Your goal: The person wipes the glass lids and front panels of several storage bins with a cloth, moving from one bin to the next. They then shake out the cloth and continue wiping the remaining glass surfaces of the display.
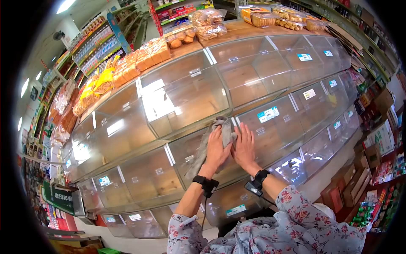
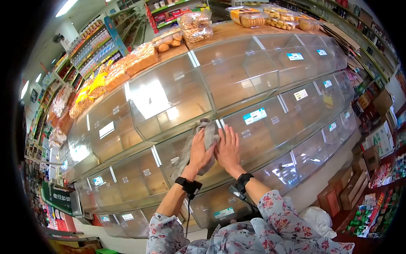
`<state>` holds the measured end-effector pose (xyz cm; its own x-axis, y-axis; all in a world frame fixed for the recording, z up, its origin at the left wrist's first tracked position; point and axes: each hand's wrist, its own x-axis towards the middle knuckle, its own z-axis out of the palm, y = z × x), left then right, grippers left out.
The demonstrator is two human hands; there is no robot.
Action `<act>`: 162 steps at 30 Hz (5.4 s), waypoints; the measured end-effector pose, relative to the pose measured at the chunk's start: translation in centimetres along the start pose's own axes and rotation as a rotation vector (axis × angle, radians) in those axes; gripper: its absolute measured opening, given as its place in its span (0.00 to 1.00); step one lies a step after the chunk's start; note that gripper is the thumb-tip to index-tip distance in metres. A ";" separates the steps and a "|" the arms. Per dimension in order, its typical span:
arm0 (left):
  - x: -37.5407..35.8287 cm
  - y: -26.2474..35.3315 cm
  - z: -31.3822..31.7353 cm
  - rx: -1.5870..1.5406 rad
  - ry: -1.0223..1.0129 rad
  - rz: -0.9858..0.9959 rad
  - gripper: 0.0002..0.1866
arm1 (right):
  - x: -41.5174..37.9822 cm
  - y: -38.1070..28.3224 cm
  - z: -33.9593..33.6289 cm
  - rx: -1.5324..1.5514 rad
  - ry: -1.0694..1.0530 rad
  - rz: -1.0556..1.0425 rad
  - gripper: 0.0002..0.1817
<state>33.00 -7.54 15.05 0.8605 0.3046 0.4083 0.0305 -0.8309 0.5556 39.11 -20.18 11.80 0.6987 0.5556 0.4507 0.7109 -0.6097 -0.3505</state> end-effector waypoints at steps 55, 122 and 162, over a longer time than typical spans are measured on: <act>25.2 -3.7 -8.8 0.458 -0.051 0.175 0.37 | 0.1 -0.7 -0.4 -0.072 0.007 -0.037 0.36; 24.4 -1.9 -7.2 0.540 -0.098 -0.021 0.44 | 0.0 -0.2 -0.4 -0.003 0.013 -0.006 0.35; -4.3 -3.9 -5.8 0.471 -0.221 0.095 0.33 | -0.3 0.2 -0.4 0.177 0.092 0.000 0.30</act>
<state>26.25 -2.94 15.34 0.9559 0.1540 0.2501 0.1281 -0.9848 0.1170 39.06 -20.66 11.89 0.6944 0.4962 0.5212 0.7194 -0.4965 -0.4857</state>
